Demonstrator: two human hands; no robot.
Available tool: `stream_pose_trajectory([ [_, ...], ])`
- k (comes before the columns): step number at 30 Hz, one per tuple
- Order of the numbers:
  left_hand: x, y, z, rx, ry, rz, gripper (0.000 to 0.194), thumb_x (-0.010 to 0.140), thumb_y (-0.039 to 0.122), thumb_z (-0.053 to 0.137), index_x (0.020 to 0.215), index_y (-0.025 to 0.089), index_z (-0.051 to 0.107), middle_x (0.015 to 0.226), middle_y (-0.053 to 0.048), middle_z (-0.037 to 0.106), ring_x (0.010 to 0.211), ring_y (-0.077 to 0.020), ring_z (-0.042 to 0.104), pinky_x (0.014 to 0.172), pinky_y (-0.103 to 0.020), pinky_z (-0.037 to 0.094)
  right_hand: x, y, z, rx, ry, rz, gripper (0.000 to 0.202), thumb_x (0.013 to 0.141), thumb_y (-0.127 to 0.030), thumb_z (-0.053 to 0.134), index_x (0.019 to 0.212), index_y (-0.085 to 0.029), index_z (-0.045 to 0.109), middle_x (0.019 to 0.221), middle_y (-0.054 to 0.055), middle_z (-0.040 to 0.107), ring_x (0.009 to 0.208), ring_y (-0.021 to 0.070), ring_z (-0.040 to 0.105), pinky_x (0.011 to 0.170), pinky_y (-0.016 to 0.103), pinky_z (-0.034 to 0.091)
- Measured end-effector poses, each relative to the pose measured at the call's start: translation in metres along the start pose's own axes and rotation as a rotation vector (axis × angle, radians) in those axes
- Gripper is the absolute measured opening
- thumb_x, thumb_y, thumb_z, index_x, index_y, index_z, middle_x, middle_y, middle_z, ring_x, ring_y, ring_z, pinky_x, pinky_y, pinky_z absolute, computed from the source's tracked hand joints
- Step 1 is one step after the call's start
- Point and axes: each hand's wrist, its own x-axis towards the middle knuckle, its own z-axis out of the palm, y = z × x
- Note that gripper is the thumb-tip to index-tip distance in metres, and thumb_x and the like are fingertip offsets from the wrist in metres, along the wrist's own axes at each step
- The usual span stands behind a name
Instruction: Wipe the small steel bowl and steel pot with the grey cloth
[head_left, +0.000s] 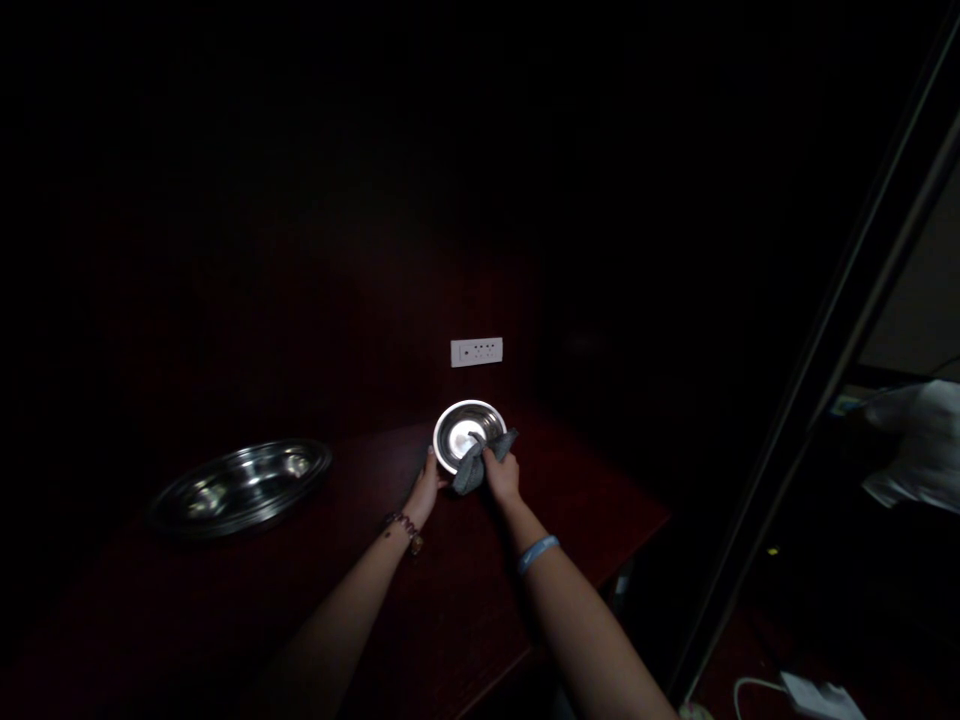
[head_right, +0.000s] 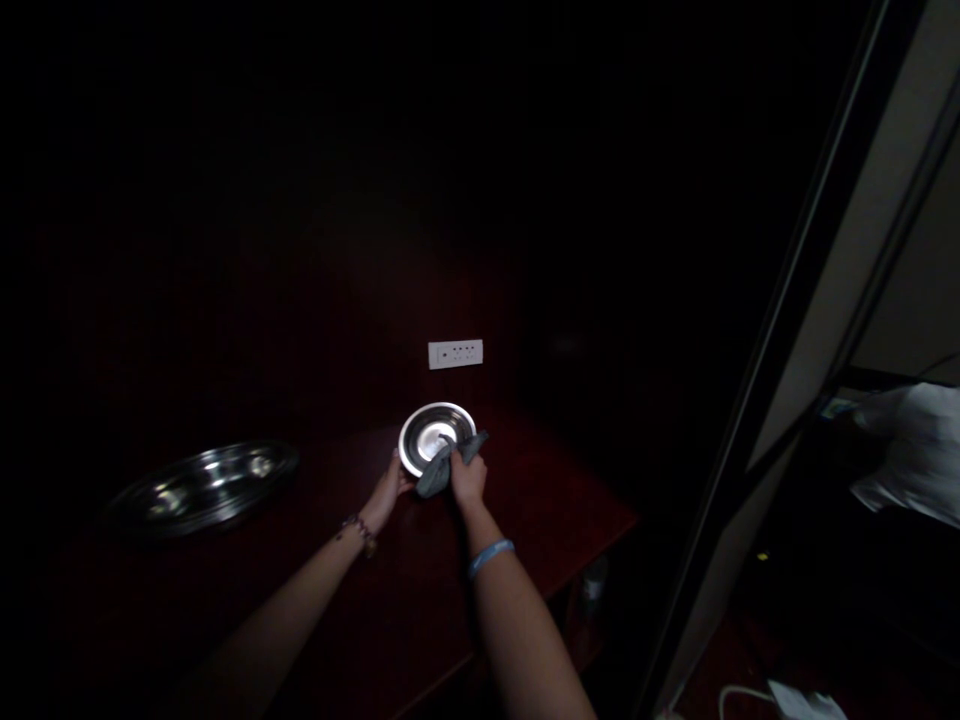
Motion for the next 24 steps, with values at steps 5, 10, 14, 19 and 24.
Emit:
stream_pose_trajectory([
  [5,-0.005,0.005,0.001,0.003,-0.043,-0.008,0.059,0.093,0.055,0.031,0.126,0.012,0.056,0.123,-0.019,0.063,0.114,-0.0277,0.060,0.097,-0.044,0.047,-0.001,-0.002,0.000,0.000,0.003,0.011,0.028,0.085,-0.031,0.054,0.098,-0.012,0.070,0.100,0.013,0.073,0.097,0.0225,0.069,0.083,0.027,0.051],
  [10,-0.006,0.006,0.001,0.049,-0.051,-0.003,0.059,0.095,0.053,0.027,0.126,0.011,0.056,0.125,-0.019,0.062,0.114,-0.0275,0.061,0.097,-0.043,0.047,-0.003,-0.005,-0.002,-0.007,0.011,0.023,0.029,0.085,-0.032,0.055,0.099,-0.012,0.070,0.099,0.013,0.072,0.096,0.0229,0.069,0.083,0.027,0.051],
  [14,-0.003,0.002,0.000,0.051,-0.024,0.002,0.058,0.091,0.058,0.034,0.119,0.016,0.061,0.116,-0.016,0.067,0.107,-0.0270,0.064,0.092,-0.040,0.050,-0.003,-0.004,-0.002,0.005,0.009,0.018,0.028,0.085,-0.032,0.055,0.098,-0.013,0.070,0.098,0.012,0.073,0.096,0.0223,0.069,0.082,0.027,0.051],
  [19,0.002,-0.001,-0.001,0.038,-0.025,0.000,0.061,0.089,0.061,0.037,0.118,0.014,0.062,0.111,-0.017,0.068,0.104,-0.0271,0.064,0.090,-0.040,0.051,-0.002,-0.002,-0.001,0.010,0.010,0.013,0.025,0.085,-0.030,0.054,0.095,-0.013,0.070,0.099,0.011,0.073,0.095,0.0217,0.069,0.081,0.026,0.051],
  [24,0.005,-0.004,0.000,0.014,-0.020,0.003,0.059,0.091,0.057,0.035,0.122,0.013,0.059,0.116,-0.018,0.066,0.108,-0.0266,0.063,0.092,-0.041,0.051,-0.003,-0.003,-0.002,-0.015,0.007,0.013,0.026,0.085,-0.031,0.054,0.095,-0.013,0.070,0.098,0.011,0.073,0.095,0.0213,0.069,0.080,0.025,0.050],
])
